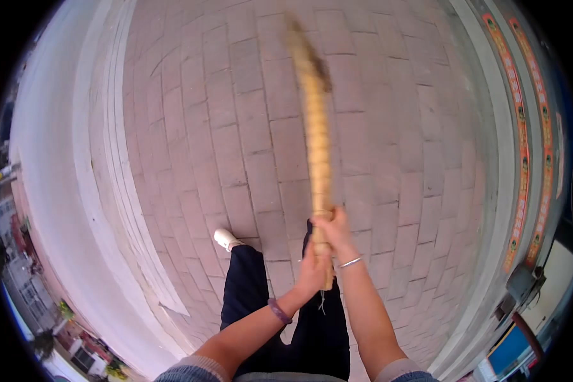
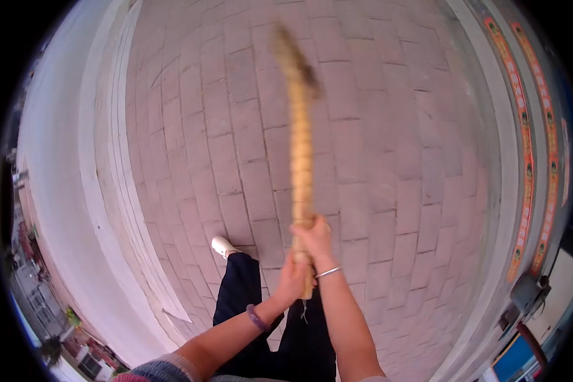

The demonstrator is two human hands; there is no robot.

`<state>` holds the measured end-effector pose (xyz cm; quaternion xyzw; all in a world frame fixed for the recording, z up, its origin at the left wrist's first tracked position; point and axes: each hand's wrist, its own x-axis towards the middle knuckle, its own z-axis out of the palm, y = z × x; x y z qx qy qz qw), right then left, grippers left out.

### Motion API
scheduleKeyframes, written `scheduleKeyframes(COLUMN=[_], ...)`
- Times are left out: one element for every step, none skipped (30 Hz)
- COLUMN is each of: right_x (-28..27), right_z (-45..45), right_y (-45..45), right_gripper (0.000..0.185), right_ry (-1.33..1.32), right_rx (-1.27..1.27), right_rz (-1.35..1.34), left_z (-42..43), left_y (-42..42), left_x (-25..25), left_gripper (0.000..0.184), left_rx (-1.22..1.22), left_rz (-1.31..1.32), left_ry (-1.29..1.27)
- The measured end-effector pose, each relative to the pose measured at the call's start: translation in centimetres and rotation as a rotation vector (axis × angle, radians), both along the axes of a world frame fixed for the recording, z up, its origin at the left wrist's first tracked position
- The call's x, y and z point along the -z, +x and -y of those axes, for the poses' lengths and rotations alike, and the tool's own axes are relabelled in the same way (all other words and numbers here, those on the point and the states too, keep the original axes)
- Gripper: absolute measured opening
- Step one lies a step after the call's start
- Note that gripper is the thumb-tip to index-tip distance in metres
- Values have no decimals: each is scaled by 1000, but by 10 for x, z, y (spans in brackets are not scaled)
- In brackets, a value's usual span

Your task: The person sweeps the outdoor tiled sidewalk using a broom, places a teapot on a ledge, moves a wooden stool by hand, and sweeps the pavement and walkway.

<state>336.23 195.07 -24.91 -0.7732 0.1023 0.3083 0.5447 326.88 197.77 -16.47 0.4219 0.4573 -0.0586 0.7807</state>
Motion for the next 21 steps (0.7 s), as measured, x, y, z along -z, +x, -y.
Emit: scheduleKeyframes(right_x=[-11,-22,-14,0,16,34,52,61,33,55,46,45,36,19,0,-18,-36,-45,-57,-60,-80], right_z=[-3,-15,-28,-44,-59,-89,-119,-151,-201,-232,-269,-297,-325,-346,-363,-371,-371,-356,-338,-317,-303], right_y=[5,12,6,-6,-18,-43,-78,-117,-151,-204,-234,-260,-274,-276,-279,-283,-286,-283,-276,-275,-269], right_gripper=[18,15,13,11,10,11,10,10,9,9,9,12,13,14,13,13,13,13,22,21,19], right_ry=[48,96,93,85,77,-15,19,48,-70,11,-149,113,140,165,201,243,285,369,285,309,212], right_rx=[68,143,191,231,265,331,235,144,-22,-12,-374,-346,-454,-561,-567,-565,-568,-550,-526,-392,-261], right_rz=[-203,-403,-418,-436,-459,-529,-516,-507,-443,-501,-349,-456,-526,-591,-569,-556,-552,-526,-543,-596,-574], left_z=[-4,-25,-55,-87,-117,-150,-179,-205,-227,-245,-260,-271,-280,-289,-301,-296,-287,-277,-270,-259,-251], left_y=[-10,-16,-16,-21,-30,-46,-85,-132,-173,-202,-238,-260,-265,-260,-262,-267,-278,-284,-289,-301,-310], left_x=[5,11,20,30,40,43,56,65,53,30,20,14,6,-5,-12,-15,-23,-28,-31,-22,-15], left_gripper=[26,27,28,29,32,28,27,25,15,18,26,28,28,28,28,29,31,34,37,42,47], left_rx=[117,257,400,535,496,449,369,293,145,-25,-95,-169,-227,-285,-357,-447,-455,-374,-295,-126,39], left_rz=[-42,-61,-81,-103,-138,-165,-151,-140,-179,-319,-380,-444,-408,-368,-319,-228,-249,-238,-221,-187,-153], left_ry=[10,-31,-72,-116,-211,-266,-262,-265,-241,-228,-194,-130,-36,58,147,265,253,148,46,38,31])
